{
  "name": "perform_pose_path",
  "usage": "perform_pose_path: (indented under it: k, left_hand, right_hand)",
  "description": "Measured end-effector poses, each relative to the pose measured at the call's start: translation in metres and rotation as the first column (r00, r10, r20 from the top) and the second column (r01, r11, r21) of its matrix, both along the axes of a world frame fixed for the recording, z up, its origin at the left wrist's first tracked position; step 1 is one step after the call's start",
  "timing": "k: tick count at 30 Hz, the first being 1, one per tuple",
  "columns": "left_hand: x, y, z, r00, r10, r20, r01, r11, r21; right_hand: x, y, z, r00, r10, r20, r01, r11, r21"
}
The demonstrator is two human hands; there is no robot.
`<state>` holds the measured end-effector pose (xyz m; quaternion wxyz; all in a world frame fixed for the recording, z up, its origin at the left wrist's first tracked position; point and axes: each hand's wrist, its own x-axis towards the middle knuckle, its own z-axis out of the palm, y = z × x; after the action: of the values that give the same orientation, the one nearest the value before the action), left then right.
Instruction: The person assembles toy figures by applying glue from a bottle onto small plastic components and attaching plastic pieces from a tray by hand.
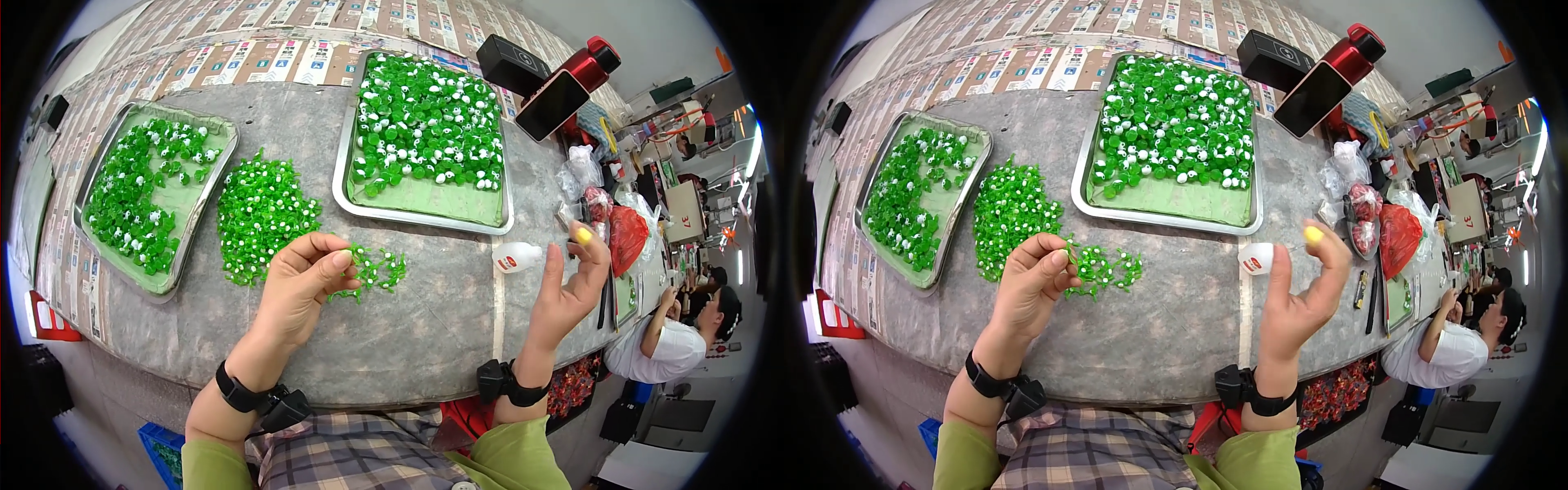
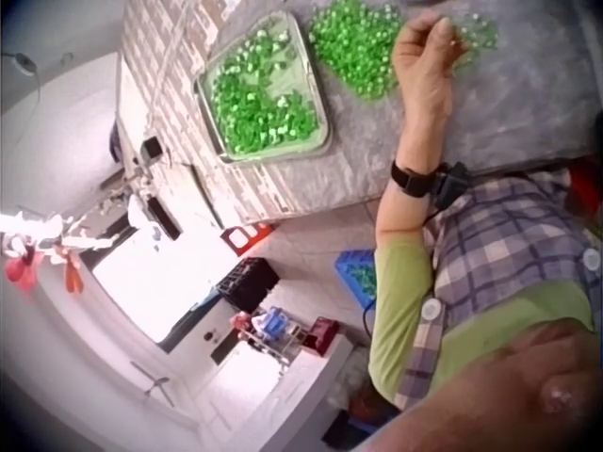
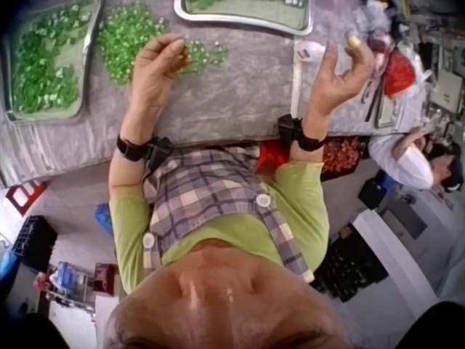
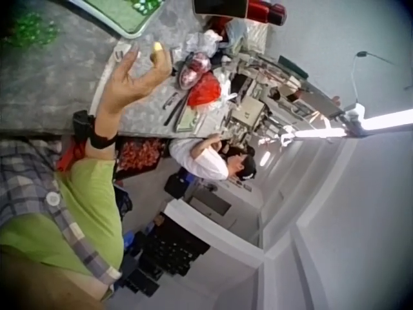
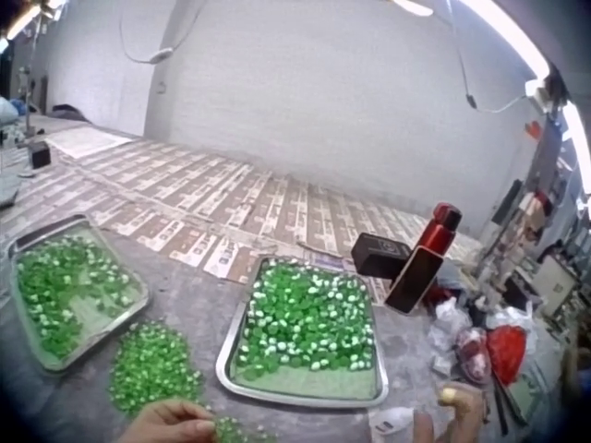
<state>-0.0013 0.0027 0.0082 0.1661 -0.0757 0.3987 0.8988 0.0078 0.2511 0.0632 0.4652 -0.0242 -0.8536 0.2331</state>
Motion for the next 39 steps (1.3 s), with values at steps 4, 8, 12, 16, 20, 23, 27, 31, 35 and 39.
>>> perform_pose_path:
  k: [4,8,12,16,20,23,27,31,35,39]
  left_hand:
    - [0.001,-0.004,0.001,1.000,0.027,0.016,-0.027,0.999,-0.028]
    - [-0.002,-0.003,-0.001,0.999,0.041,0.027,-0.041,0.999,-0.019]
    - [-0.002,-0.005,0.000,1.000,0.021,0.018,-0.021,1.000,0.000]
    - [-0.002,-0.007,0.000,0.999,0.031,0.022,-0.031,1.000,0.002]
    - [-0.001,-0.007,0.001,0.999,0.048,-0.002,-0.048,0.998,0.039]
    - [0.000,-0.005,0.002,0.999,0.017,-0.036,-0.017,1.000,-0.002]
    - [0.001,0.002,-0.001,0.992,-0.082,-0.092,0.074,0.994,-0.085]
    - [0.001,0.003,-0.003,0.993,-0.087,-0.083,0.081,0.993,-0.082]
    - [0.002,0.002,-0.002,0.994,-0.097,-0.045,0.095,0.994,-0.051]
    - [0.001,0.002,-0.003,0.996,-0.092,-0.013,0.092,0.996,-0.010]
  right_hand:
    - [-0.046,-0.056,0.002,0.750,0.532,0.392,-0.591,0.806,0.038]
    - [-0.092,-0.077,-0.040,0.650,0.535,0.540,-0.681,0.725,0.101]
    - [-0.106,-0.087,-0.054,0.652,0.442,0.616,-0.684,0.694,0.226]
    - [-0.097,-0.090,-0.033,0.593,0.444,0.671,-0.692,0.708,0.143]
    - [-0.061,-0.080,-0.019,0.324,0.793,0.516,-0.590,0.595,-0.545]
    - [-0.033,-0.075,-0.029,0.181,0.911,0.371,-0.397,0.413,-0.819]
    - [-0.020,-0.071,-0.037,0.121,0.970,0.210,-0.300,0.238,-0.924]
    - [-0.016,-0.072,-0.039,0.147,0.984,0.105,-0.258,0.140,-0.956]
    - [-0.013,-0.072,-0.037,0.168,0.985,0.029,-0.103,0.047,-0.994]
    - [-0.011,-0.074,-0.038,0.190,0.982,0.025,-0.127,0.050,-0.991]
